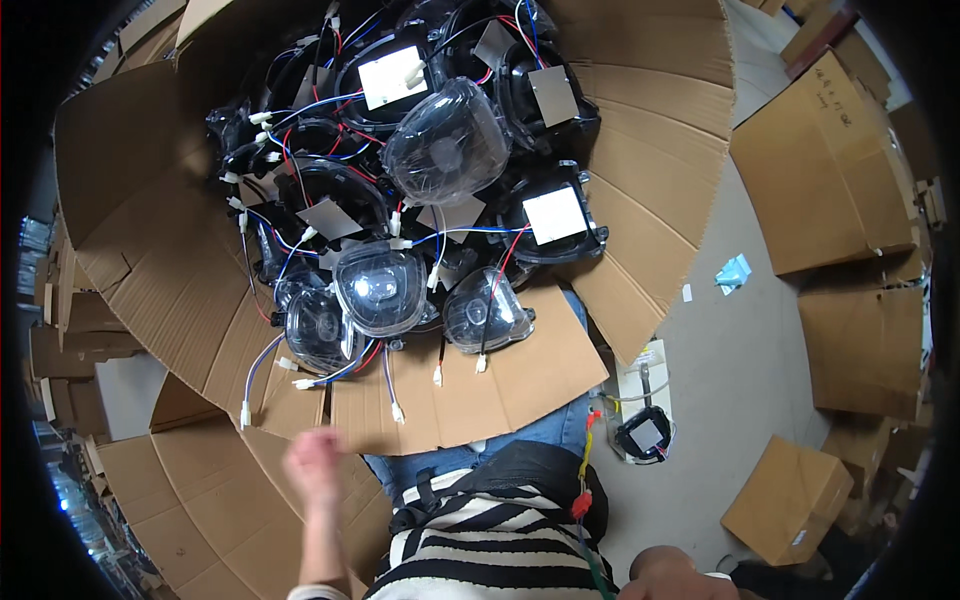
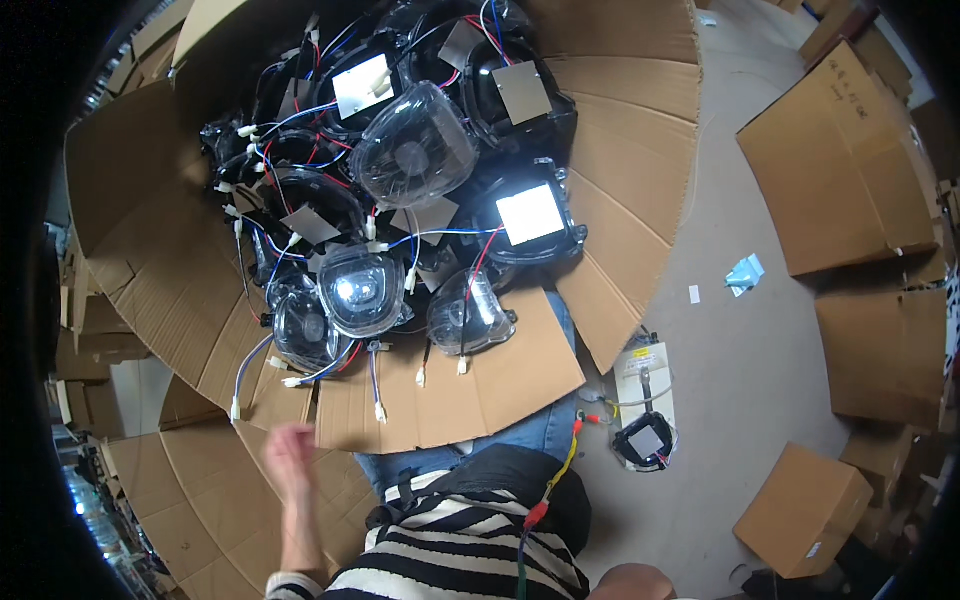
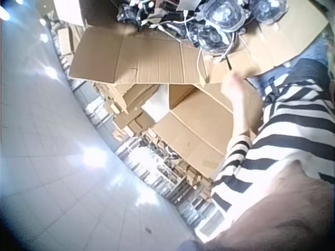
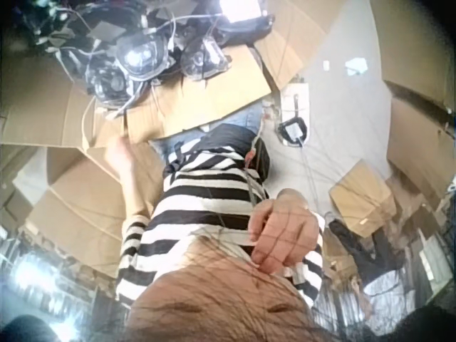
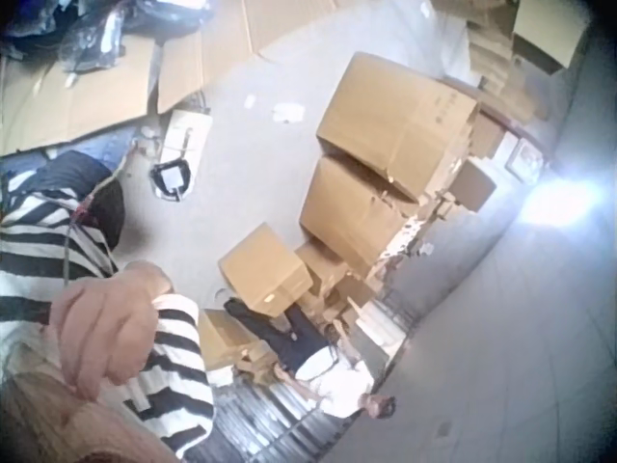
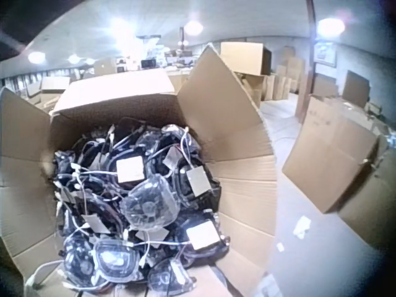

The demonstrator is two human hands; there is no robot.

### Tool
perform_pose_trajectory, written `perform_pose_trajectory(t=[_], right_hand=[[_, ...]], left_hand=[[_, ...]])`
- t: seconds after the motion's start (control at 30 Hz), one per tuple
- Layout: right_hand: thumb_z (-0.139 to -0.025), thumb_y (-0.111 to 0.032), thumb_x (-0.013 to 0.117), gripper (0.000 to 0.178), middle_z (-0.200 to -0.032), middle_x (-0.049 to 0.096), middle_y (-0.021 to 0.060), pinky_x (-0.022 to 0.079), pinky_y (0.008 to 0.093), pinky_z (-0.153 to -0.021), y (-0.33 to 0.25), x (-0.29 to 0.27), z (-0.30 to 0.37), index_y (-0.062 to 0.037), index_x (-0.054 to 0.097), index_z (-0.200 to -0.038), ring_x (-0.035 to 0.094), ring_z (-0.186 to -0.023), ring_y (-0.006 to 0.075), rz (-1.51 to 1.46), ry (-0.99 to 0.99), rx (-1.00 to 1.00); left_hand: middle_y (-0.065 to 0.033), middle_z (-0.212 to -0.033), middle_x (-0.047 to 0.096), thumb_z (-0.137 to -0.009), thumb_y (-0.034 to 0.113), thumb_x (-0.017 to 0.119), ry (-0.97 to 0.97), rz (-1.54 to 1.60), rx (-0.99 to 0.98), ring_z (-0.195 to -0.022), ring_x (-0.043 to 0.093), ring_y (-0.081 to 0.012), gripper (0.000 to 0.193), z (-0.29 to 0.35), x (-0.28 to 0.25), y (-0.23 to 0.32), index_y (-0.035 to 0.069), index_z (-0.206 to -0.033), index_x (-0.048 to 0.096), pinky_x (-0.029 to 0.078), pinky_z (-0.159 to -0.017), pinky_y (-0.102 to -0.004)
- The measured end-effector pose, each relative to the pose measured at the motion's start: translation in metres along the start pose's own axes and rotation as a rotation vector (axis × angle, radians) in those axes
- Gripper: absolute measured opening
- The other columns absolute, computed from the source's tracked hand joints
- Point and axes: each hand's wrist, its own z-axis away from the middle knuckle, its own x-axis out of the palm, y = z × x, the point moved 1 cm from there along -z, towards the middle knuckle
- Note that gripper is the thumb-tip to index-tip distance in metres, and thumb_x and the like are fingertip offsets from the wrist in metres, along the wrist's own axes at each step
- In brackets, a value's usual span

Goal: The person repeatedly picks up small electronic components with attached wires from a large cardboard box. They hold each item briefly, sometimes separating or adjusting the wires, and then place it back into the box. The task involves handling multiple similar units in a repetitive manner without a clear final assembly or destination shown.

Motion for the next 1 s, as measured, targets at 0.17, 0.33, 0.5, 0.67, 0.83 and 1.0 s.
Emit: perform_pose_trajectory(t=[0.17, 0.33, 0.5, 0.67, 0.83, 1.0], right_hand=[[-0.084, -0.008, 0.040, 0.013, -0.096, 0.059, 0.0140, 0.036, 0.0365, -0.077, -0.010, 0.005, 0.003, -0.0042, 0.052, -0.086, 0.057, -0.087, 0.0249, 0.076, 0.032, -0.030], [-0.083, -0.011, 0.045, 0.011, -0.093, 0.059, 0.0147, 0.039, 0.0357, -0.068, -0.011, 0.011, 0.006, -0.0042, 0.053, -0.083, 0.057, -0.083, 0.0262, 0.100, 0.011, -0.015], [-0.082, -0.014, 0.048, 0.013, -0.081, 0.061, 0.0132, 0.039, 0.0339, -0.062, -0.006, 0.001, 0.020, -0.0043, 0.054, -0.077, 0.056, -0.074, 0.0250, 0.138, 0.186, 0.055], [-0.082, -0.018, 0.048, 0.017, -0.073, 0.062, 0.0104, 0.038, 0.0316, -0.058, -0.007, -0.004, 0.028, -0.0061, 0.052, -0.070, 0.054, -0.064, 0.0217, 0.208, 0.440, 0.208], [-0.080, -0.020, 0.050, 0.019, -0.071, 0.061, 0.0114, 0.038, 0.0322, -0.059, -0.001, -0.005, 0.037, -0.0030, 0.053, -0.071, 0.053, -0.063, 0.0232, 0.217, 0.529, 0.274], [-0.077, -0.010, 0.051, 0.013, -0.072, 0.059, 0.0151, 0.040, 0.0327, -0.060, 0.012, -0.023, 0.060, 0.0027, 0.056, -0.076, 0.052, -0.067, 0.0256, 0.363, 0.548, 0.528]], left_hand=[[-0.0036, -0.080, 0.053, -0.090, 0.027, 0.036, -0.755, 0.745, -0.577, -0.059, 0.047, -0.0078, 0.036, -0.023, 0.185, 0.030, -0.002, -0.107, 0.047, 0.039, -0.051, -0.0191], [-0.0020, -0.080, 0.048, -0.081, 0.041, 0.050, -0.543, 0.775, -0.756, -0.066, 0.050, -0.0104, 0.036, -0.066, 0.275, 0.021, 0.006, -0.090, 0.046, 0.046, -0.059, -0.0234], [-0.0021, -0.095, 0.044, -0.074, 0.047, 0.056, -0.139, 0.804, -0.648, -0.075, 0.044, -0.0101, 0.049, -0.091, 0.300, 0.027, 0.008, -0.102, 0.046, 0.039, -0.068, -0.0270], [0.0011, -0.081, 0.049, -0.081, 0.030, 0.053, 0.027, 0.787, -0.343, -0.070, 0.043, -0.0078, 0.030, -0.111, 0.320, 0.049, 0.002, -0.091, 0.050, 0.036, -0.064, -0.0219], [0.0021, -0.071, 0.050, -0.082, 0.026, 0.052, -0.021, 0.712, -0.254, -0.066, 0.043, -0.0063, 0.022, -0.133, 0.322, 0.058, 0.005, -0.079, 0.055, 0.035, -0.061, -0.0217], [-0.0101, -0.098, 0.051, -0.088, 0.022, 0.038, -0.037, 0.236, 0.254, -0.088, 0.049, -0.0134, 0.030, -0.104, 0.289, 0.060, 0.001, -0.073, 0.052, 0.037, -0.075, -0.0248]])
